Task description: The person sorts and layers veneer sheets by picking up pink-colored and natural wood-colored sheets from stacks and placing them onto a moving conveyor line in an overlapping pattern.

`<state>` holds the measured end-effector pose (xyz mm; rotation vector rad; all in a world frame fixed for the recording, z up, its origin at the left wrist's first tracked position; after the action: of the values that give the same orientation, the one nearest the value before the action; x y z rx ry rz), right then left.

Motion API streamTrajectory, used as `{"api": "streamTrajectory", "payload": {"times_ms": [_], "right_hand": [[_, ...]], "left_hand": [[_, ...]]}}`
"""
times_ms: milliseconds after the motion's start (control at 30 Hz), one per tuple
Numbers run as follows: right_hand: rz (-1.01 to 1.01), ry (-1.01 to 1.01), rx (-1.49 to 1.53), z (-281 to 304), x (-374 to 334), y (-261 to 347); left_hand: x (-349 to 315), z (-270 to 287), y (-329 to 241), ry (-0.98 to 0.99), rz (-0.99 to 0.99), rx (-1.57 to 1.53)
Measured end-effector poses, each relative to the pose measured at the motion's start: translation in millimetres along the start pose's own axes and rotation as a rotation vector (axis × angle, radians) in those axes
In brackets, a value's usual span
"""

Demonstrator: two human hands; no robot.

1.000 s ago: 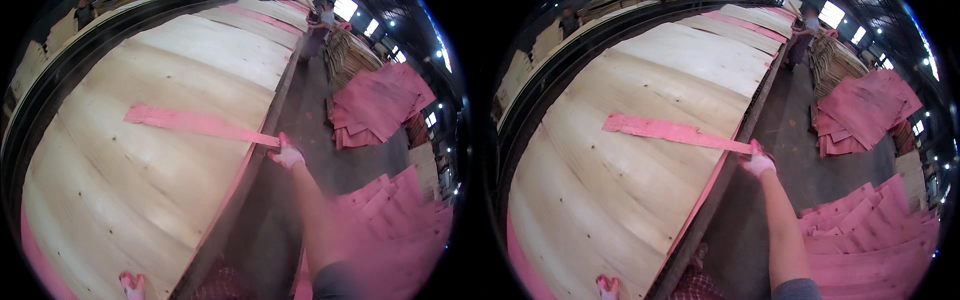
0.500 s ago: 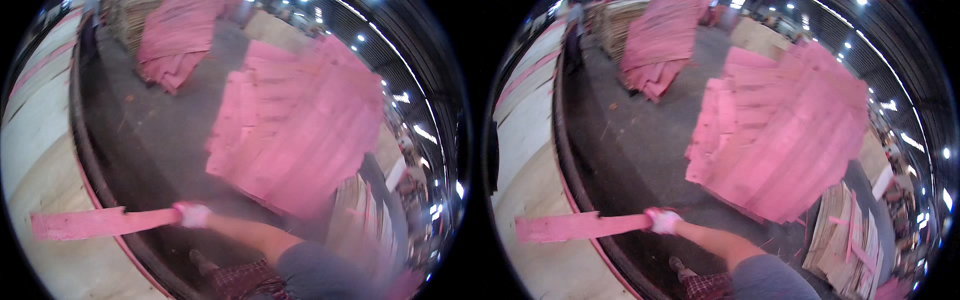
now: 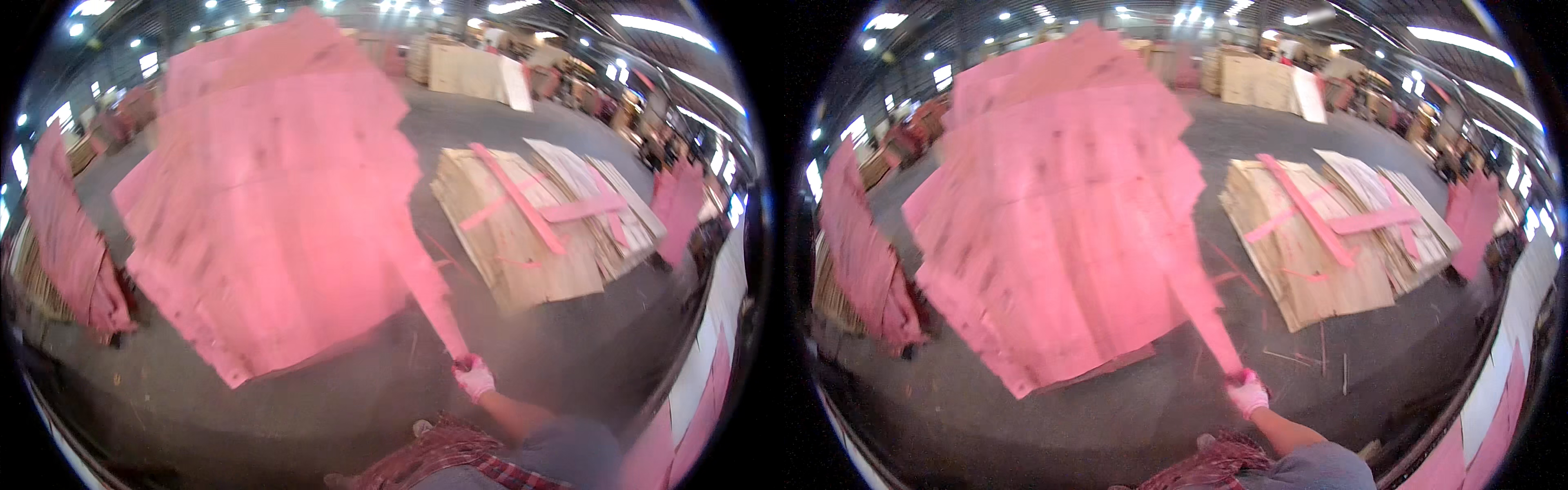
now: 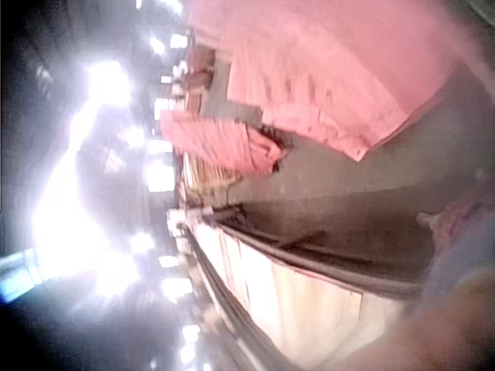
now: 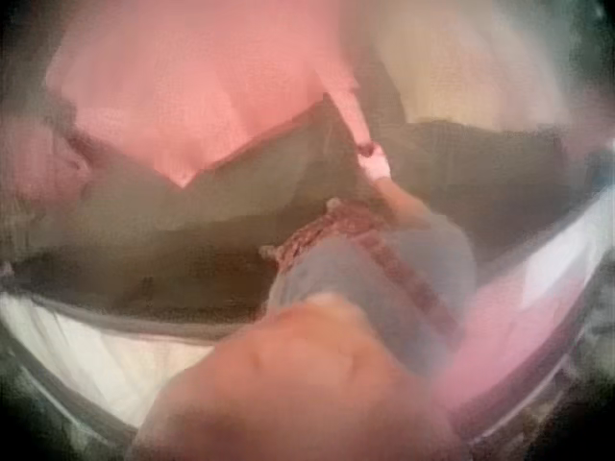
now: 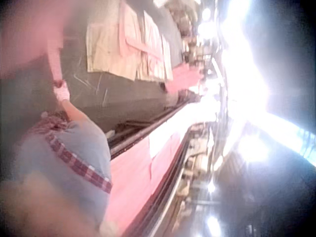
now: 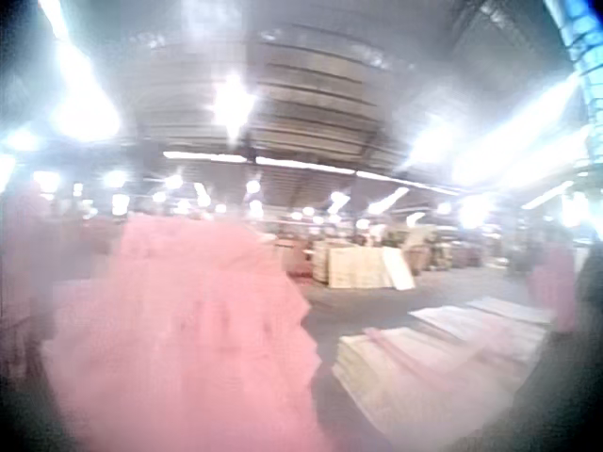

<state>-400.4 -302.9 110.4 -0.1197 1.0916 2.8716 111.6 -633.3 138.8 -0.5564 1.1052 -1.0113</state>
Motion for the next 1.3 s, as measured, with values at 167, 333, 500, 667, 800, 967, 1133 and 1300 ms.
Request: {"api": "streamTrajectory", "payload": {"times_ms": [167,333,500,667,800,967,1133,1300], "right_hand": [[-0.452,-0.097,0.155,105,101,-115],[-0.136,-0.427,1.309,233,302,-87],[-0.053,-0.482,0.76,300,412,-69],[-0.297,-0.366,0.528,202,345,-65],[-0.689,-0.345,0.707,90,250,-118],[-0.95,0.102,0.452,-21,161,-17],[-0.934,0.236,0.383,-42,167,43],[-0.858,0.19,0.363,-63,188,72]], "left_hand": [[-29,-85,-47,0.12,-0.009,-0.036],[49,-268,-148,0.578,-0.213,-0.267],[65,-424,-284,0.696,-0.447,0.116],[181,-499,-381,0.56,-0.288,0.146],[283,-576,-462,0.509,-0.332,0.279],[409,-649,-513,0.448,-0.423,0.303],[411,-681,-547,0.511,-0.334,0.244],[383,-652,-548,0.526,-0.599,0.958]]}}
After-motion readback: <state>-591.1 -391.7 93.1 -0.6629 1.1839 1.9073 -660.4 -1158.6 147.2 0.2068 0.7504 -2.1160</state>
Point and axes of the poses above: each hand's wrist, its own x-axis towards the middle knuckle, its own z-axis out of the back of the hand, y = z × x, the point moved 5 cm from there along x, towards the middle knuckle, and after that the axes turned 2 degrees about -x, right-handed, at the moved point
